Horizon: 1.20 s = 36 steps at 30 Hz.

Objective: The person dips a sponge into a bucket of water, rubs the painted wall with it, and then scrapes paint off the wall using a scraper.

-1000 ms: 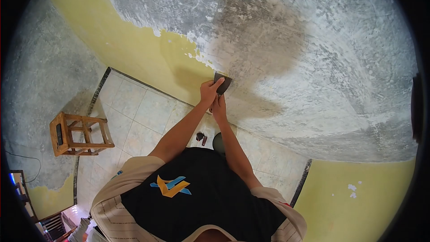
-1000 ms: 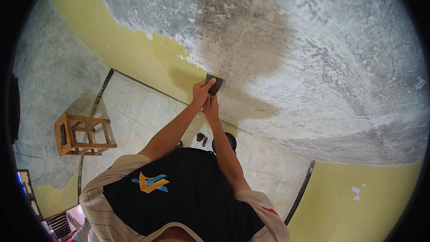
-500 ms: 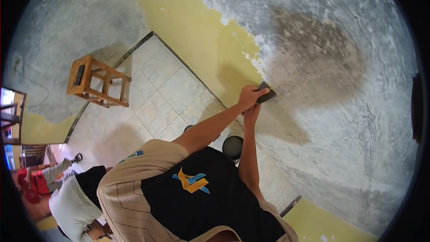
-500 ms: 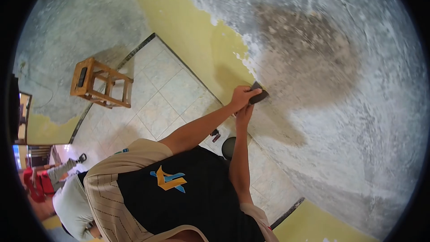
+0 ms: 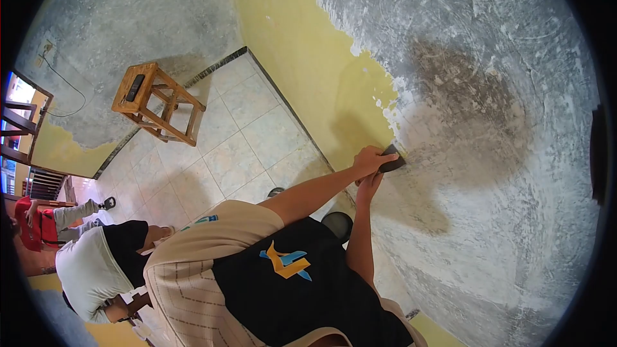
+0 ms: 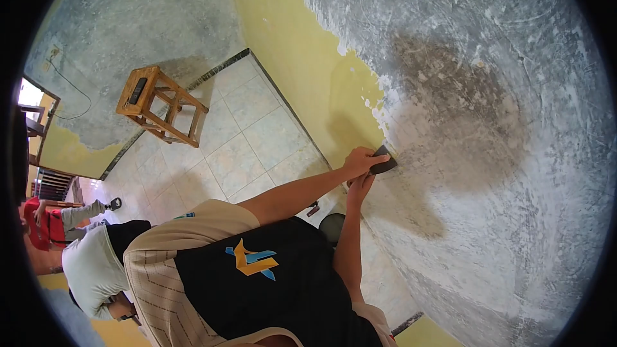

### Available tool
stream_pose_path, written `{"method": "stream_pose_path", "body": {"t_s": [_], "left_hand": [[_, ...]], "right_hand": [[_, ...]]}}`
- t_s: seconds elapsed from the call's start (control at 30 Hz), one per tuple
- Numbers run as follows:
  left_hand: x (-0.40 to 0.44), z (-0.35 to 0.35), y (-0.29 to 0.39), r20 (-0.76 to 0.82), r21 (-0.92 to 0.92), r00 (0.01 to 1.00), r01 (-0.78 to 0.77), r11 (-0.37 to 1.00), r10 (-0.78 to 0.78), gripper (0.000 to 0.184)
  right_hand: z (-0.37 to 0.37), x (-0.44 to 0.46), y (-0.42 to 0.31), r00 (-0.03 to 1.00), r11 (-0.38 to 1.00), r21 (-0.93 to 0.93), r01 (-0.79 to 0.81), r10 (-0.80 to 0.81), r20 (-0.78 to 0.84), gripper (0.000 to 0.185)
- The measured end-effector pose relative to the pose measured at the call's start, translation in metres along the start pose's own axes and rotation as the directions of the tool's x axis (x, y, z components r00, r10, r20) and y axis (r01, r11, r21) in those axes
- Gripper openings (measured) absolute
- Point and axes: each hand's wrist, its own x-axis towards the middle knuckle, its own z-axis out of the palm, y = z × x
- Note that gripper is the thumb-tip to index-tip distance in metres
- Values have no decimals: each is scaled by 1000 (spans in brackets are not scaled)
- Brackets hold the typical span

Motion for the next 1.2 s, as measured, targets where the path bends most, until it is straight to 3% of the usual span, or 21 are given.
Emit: {"method": "stream_pose_path", "body": {"t_s": [0.03, 0.1, 0.17, 0.2, 0.23, 0.33, 0.4, 0.43, 0.5, 0.63, 0.73, 0.77, 0.83, 0.93, 1.0, 1.1, 1.2], "left_hand": [[-3, 0, 1, 22, 30, 996, 81, 996, -81, 66], [2, 3, 0, 57, 41, 994, 87, 995, -89, 65], [13, 13, 2, -69, -220, 989, -145, 965, 132, 57], [22, 15, 13, -85, -219, 980, -194, 956, 180, 49], [28, 15, 22, 36, -340, 993, -96, 936, 115, 44], [27, 4, 35, 93, -261, 982, -136, 956, 165, 40], [26, 12, 16, -10, -326, 981, -189, 926, 196, 56], [20, 12, 5, 14, -329, 980, -182, 927, 198, 56], [11, 5, -7, 49, -134, 998, -40, 990, 46, 55], [6, 10, -11, 50, -87, 995, 87, 992, -83, 53], [26, 21, -9, -52, -363, 980, -199, 910, 193, 47], [24, 17, -1, -41, -363, 982, -188, 913, 186, 47], [19, 2, 30, 109, -424, 994, 26, 905, 23, 52], [16, 6, 9, 74, -348, 997, 3, 937, 25, 53], [9, 5, 6, 60, -307, 998, 5, 952, 14, 54], [8, 9, -8, 80, -268, 993, 103, 958, -84, 55], [13, 10, -13, 79, -297, 996, 65, 953, -43, 51]], "right_hand": [[0, 0, 3, 1000, 1000, -4, 4, -4, 0, 26], [2, 0, -2, 1000, 1000, 23, 9, -9, -14, 24], [6, 24, -11, 994, 995, 3, 104, -104, -36, 24], [3, 31, -17, 981, 983, -21, 183, -184, -61, 24], [2, 34, -20, 977, 982, -33, 186, -188, -104, 24], [10, 37, -32, 987, 989, -68, 129, -135, -88, 23], [11, 27, -18, 986, 991, -21, 129, -131, -107, 27], [7, 18, -10, 982, 991, -27, 134, -137, -130, 27], [-1, 7, 4, 998, 999, -26, -30, 29, -58, 21], [3, -3, -5, 999, 999, 38, -14, 15, -40, 20], [10, 16, -23, 995, 998, -32, 52, -55, -87, 19], [9, 24, -28, 996, 997, 2, 76, -76, -43, 21], [6, 27, -29, 994, 994, 31, 106, -106, 3, 24], [2, 21, -11, 991, 991, 7, 131, -131, -21, 17], [-5, 14, -5, 1000, 999, -52, 11, -11, -12, 21], [-7, 7, -7, 998, 998, -46, -46, 44, -40, 21], [0, 7, -5, 997, 995, -93, 30, -36, -63, 21]]}}
